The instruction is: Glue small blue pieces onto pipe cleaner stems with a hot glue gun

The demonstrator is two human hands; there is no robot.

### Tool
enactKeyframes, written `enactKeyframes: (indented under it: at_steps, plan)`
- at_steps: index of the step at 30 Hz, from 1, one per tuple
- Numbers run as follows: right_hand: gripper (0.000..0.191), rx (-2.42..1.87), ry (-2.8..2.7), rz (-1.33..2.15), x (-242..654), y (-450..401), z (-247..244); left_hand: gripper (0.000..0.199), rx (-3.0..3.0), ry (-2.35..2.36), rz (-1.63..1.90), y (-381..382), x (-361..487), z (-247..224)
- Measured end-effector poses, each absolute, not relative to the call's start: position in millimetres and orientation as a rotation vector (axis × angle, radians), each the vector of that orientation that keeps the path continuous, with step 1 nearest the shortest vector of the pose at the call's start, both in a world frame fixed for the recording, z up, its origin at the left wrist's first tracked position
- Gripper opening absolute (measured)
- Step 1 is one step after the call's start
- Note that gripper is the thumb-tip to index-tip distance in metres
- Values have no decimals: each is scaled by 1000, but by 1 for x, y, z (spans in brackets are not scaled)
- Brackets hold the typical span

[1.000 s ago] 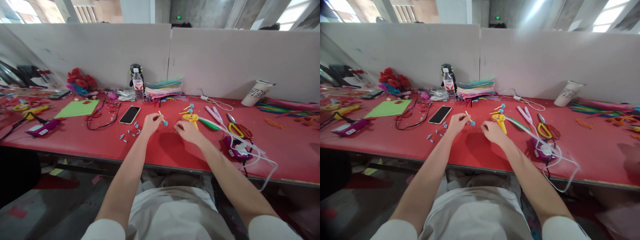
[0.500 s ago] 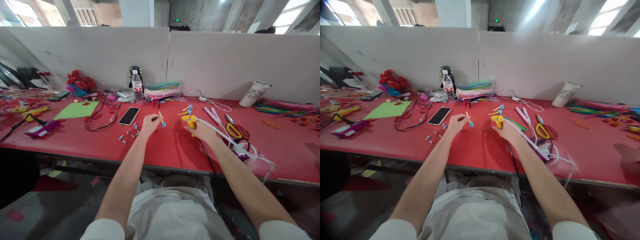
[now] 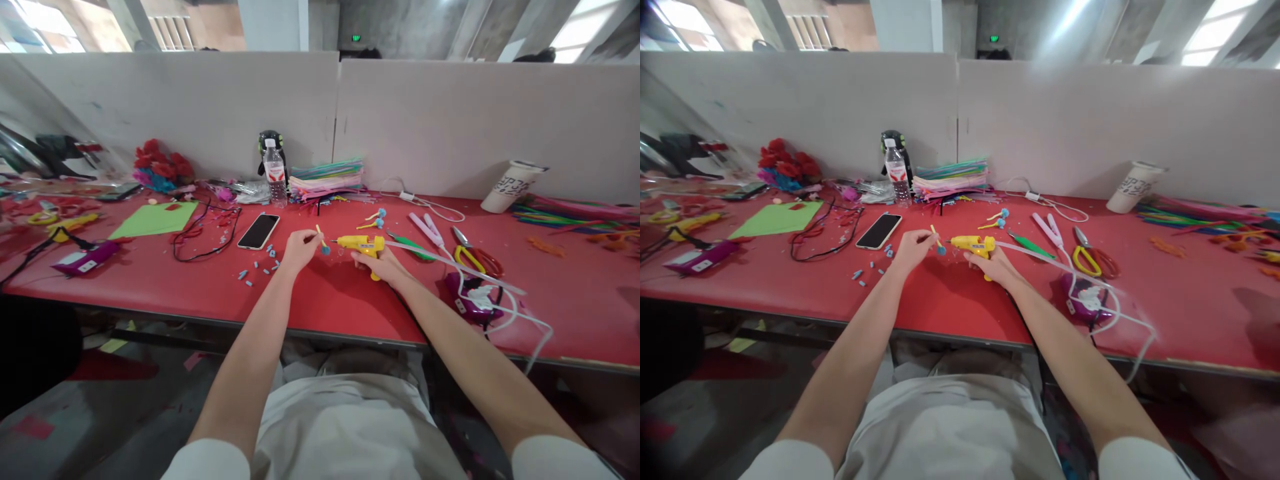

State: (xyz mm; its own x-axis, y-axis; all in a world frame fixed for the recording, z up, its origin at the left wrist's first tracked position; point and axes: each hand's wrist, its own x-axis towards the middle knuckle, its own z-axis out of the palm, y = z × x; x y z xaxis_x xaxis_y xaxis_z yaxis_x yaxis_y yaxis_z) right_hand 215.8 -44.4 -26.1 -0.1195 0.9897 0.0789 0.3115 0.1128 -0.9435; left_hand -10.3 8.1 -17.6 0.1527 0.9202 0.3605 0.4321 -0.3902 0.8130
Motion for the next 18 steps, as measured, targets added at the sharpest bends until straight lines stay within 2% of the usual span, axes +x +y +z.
enactKeyframes:
  at_steps: [18]
  plan:
    - [28,-1323,-1721,1033,210,-51,-23,38,1906,1289,1167,5,-10,-16]
